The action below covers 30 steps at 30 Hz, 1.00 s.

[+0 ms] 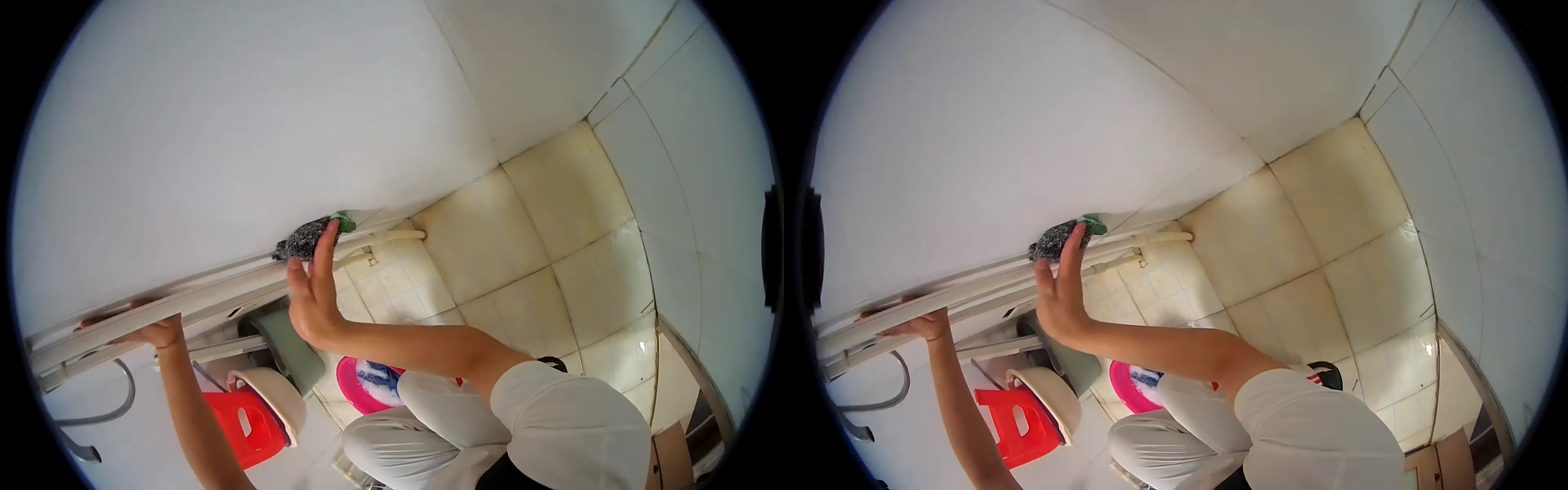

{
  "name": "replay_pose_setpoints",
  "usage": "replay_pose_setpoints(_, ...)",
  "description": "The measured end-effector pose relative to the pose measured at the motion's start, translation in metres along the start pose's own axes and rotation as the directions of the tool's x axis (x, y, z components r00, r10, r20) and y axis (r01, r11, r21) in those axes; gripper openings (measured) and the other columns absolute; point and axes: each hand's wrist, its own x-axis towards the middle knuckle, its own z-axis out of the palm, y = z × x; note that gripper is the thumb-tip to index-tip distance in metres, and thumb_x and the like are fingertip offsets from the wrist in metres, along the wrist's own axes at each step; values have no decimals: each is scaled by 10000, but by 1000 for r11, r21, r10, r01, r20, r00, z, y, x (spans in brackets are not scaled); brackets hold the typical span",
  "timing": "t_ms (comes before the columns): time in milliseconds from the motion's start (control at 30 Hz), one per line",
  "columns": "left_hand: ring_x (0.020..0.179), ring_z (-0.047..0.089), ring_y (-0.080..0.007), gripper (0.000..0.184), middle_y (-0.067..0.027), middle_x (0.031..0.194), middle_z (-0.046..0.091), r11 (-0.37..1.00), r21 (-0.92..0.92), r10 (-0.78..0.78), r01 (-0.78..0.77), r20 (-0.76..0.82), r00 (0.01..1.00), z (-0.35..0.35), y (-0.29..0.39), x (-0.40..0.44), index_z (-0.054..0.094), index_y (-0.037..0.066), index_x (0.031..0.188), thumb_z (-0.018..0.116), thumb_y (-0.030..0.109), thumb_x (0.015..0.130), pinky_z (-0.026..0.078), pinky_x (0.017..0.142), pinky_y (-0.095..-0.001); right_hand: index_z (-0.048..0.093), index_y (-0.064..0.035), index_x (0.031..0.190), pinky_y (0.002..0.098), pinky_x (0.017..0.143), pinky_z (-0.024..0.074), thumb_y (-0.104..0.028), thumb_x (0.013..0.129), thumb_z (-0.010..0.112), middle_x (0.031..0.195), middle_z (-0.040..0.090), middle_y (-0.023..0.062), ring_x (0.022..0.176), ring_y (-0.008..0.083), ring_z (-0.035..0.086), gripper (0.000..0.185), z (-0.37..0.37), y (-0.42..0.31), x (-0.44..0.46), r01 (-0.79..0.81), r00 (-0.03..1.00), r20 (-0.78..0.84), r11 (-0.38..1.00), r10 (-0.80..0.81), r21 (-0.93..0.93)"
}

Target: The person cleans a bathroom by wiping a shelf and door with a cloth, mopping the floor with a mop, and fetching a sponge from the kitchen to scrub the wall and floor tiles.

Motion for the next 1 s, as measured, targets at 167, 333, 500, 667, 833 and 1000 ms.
replay_pose_setpoints(167,1337,224,-636,605,-356,1489,226,987,75,137,-141,56,989,3,-23,-37,419,55,1328,583,467,917,170,1045,-731,-109,30,1506,352,1169,98,-128,1021,345,1594,-22,242,1465,303,98,683,-37,51,17,150,979,-106,966,-175,-211)
replay_pose_setpoints(333,1310,257,-657,667,-345,1429,330,968,109,223,-225,31,974,-1,-16,-19,427,16,1291,630,493,871,143,1032,-753,-8,75,1502,379,1179,148,-126,978,405,1577,108,277,1469,356,153,696,-106,117,62,32,916,-367,939,-166,-343)
replay_pose_setpoints(500,1282,364,-559,646,-290,1352,429,979,152,130,-137,58,990,3,-37,-50,536,25,1206,657,535,830,161,1029,-739,351,60,1417,371,1091,338,18,839,499,1414,449,245,1306,332,447,598,-256,139,147,-194,759,-651,945,-26,-265)
replay_pose_setpoints(667,1077,582,-422,581,-164,1103,620,962,204,152,-180,148,977,15,-91,-118,549,-2,1136,651,504,869,299,988,-686,490,10,1316,389,979,451,-29,763,624,1219,599,199,1130,320,574,571,-407,60,189,-66,806,-519,828,-285,-557)
replay_pose_setpoints(833,949,620,-377,494,-136,1045,638,879,375,184,-294,301,936,15,-163,-193,556,0,1104,647,435,888,418,887,-547,583,-65,1229,446,900,463,-175,789,647,1119,617,162,1044,320,588,459,-509,-97,216,-71,843,168,-415,-511,-907)
replay_pose_setpoints(1000,970,594,-397,501,-153,1072,610,901,329,181,-284,310,933,18,-163,-198,530,-7,1128,633,425,895,409,893,-563,613,-51,1116,481,864,430,-318,823,601,1111,606,142,1076,302,561,397,-521,-72,255,-308,921,-98,-552,-376,-775)
